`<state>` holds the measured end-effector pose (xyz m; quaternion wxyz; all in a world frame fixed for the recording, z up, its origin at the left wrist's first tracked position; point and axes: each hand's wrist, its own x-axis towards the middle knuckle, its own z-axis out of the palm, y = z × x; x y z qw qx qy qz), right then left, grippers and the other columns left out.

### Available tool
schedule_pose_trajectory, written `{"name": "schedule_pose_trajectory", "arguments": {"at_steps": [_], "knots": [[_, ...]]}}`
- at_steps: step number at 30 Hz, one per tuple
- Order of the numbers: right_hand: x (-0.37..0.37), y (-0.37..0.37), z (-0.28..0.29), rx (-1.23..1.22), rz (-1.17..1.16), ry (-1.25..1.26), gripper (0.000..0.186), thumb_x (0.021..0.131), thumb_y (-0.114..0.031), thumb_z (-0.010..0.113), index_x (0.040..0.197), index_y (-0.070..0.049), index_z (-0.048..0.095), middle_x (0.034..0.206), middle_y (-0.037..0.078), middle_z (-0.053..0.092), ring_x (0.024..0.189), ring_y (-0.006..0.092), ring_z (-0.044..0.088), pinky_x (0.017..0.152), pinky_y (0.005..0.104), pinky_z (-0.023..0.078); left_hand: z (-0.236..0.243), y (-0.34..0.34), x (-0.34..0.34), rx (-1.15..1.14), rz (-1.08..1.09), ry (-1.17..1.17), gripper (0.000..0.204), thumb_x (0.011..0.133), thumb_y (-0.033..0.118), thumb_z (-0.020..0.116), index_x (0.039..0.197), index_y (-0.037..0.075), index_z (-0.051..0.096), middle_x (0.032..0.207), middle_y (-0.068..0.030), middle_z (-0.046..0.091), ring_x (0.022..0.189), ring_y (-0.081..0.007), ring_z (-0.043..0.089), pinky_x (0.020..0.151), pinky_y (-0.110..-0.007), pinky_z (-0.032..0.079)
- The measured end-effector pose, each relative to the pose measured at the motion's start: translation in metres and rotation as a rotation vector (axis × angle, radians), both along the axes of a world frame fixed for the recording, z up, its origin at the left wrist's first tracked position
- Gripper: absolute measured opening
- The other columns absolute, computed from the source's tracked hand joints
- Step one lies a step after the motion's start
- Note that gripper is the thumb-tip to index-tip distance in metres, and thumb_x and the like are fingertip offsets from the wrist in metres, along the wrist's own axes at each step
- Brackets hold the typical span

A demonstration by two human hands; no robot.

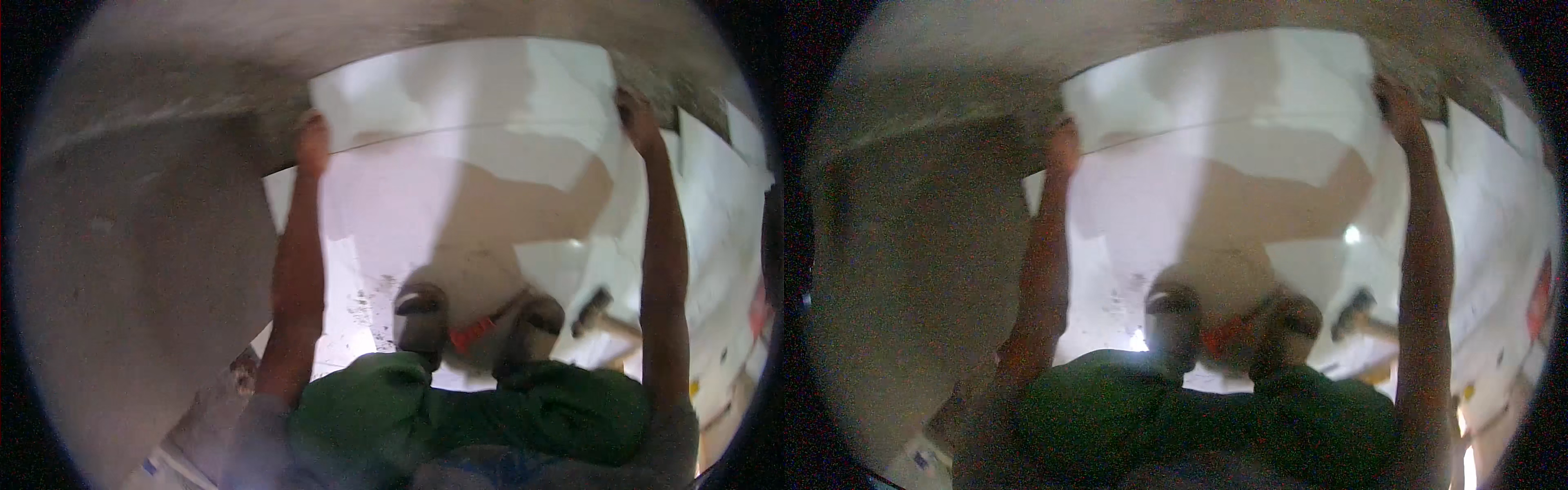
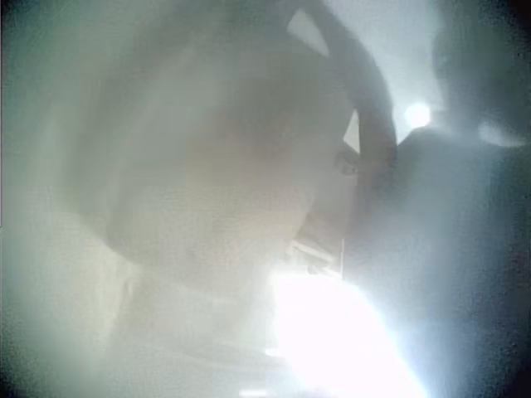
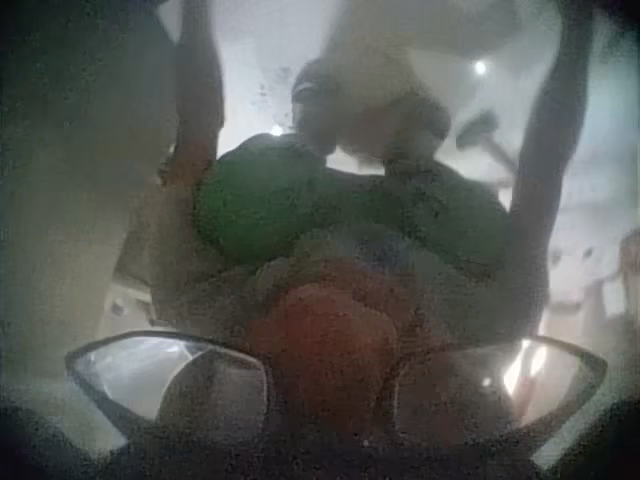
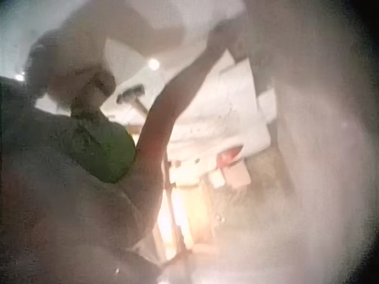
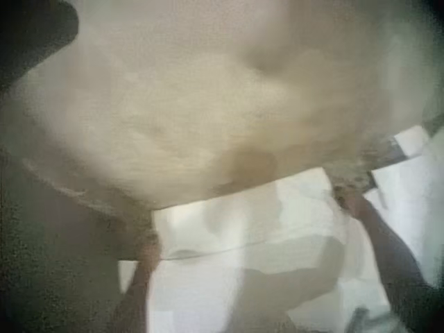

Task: The person positions and secures a small white tile into a narrow gap between larger tiles and a concrete wall by hand and using a hammer and a chisel.

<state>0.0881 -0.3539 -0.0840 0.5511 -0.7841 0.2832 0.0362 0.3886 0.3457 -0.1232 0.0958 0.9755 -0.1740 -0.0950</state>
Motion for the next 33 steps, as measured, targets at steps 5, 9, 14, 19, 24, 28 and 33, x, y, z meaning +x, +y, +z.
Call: {"name": "schedule_pose_trajectory", "arguments": {"at_steps": [5,9,14,19,24,28,33], "knots": [[0.008,0.001,-0.007,-0.468,0.283,-0.082,0.046,0.094,-0.016,0.062,0.137,0.001,0.060,0.125,0.007,0.066,0.110,0.0170,0.061,0.103,0.0331,0.045,0.004,0.028,0.000,0.128,-0.320,-0.318,0.031,0.097,0.006,0.053,0.124,-0.003,0.064,0.130,-0.0172,0.064,0.120,-0.0303,0.062,0.107,-0.038,0.047],[0.002,-0.001,-0.041,0.280,-0.232,-0.015,0.047,0.092,-0.014,0.066,0.135,0.004,0.060,0.122,0.007,0.066,0.112,0.0169,0.059,0.103,0.0323,0.044,-0.003,-0.002,-0.017,-0.596,0.491,0.334,0.024,0.097,0.011,0.062,0.119,0.001,0.064,0.119,-0.0078,0.066,0.110,-0.0189,0.062,0.102,-0.032,0.049],[0.018,0.018,-0.029,0.093,-0.050,-0.163,0.044,0.089,-0.009,0.070,0.132,0.002,0.063,0.124,0.007,0.066,0.113,0.0192,0.060,0.104,0.0327,0.044,-0.021,0.060,0.030,-1.205,0.472,0.508,0.020,0.093,0.012,0.070,0.111,0.006,0.061,0.111,-0.0015,0.061,0.107,-0.0091,0.056,0.098,-0.025,0.047],[0.000,0.026,0.002,-0.525,0.329,-0.126,0.047,0.080,-0.003,0.074,0.126,-0.010,0.068,0.130,0.010,0.066,0.122,0.0277,0.061,0.105,0.0377,0.049,-0.018,0.020,0.005,-1.255,0.823,0.575,0.028,0.095,0.011,0.067,0.121,0.003,0.063,0.130,-0.0064,0.061,0.123,-0.0161,0.055,0.110,-0.029,0.043],[0.002,-0.008,-0.021,-1.027,0.570,-0.017,0.054,0.078,0.001,0.067,0.131,-0.011,0.063,0.139,0.015,0.061,0.129,0.0345,0.056,0.110,0.0459,0.045,-0.008,0.043,0.006,-0.005,-0.256,-0.064,0.039,0.105,0.014,0.044,0.135,-0.006,0.057,0.145,-0.0271,0.052,0.136,-0.0374,0.049,0.118,-0.045,0.035],[-0.008,-0.023,-0.049,-0.916,0.553,-0.047,0.051,0.087,-0.008,0.061,0.138,-0.012,0.059,0.144,0.015,0.056,0.134,0.0350,0.052,0.115,0.0455,0.038,0.020,0.016,0.001,0.015,-0.207,-0.048,0.037,0.103,0.017,0.049,0.133,-0.001,0.060,0.135,-0.0256,0.060,0.127,-0.0380,0.057,0.112,-0.041,0.042],[0.004,-0.064,-0.060,-0.579,0.489,-0.017,0.048,0.098,-0.019,0.054,0.146,-0.013,0.054,0.151,0.015,0.050,0.140,0.0356,0.046,0.121,0.0450,0.030,0.025,0.009,0.002,-1.114,0.323,0.573,0.023,0.099,0.010,0.058,0.121,0.007,0.064,0.117,-0.0077,0.065,0.116,-0.0194,0.059,0.106,-0.029,0.045]]}}
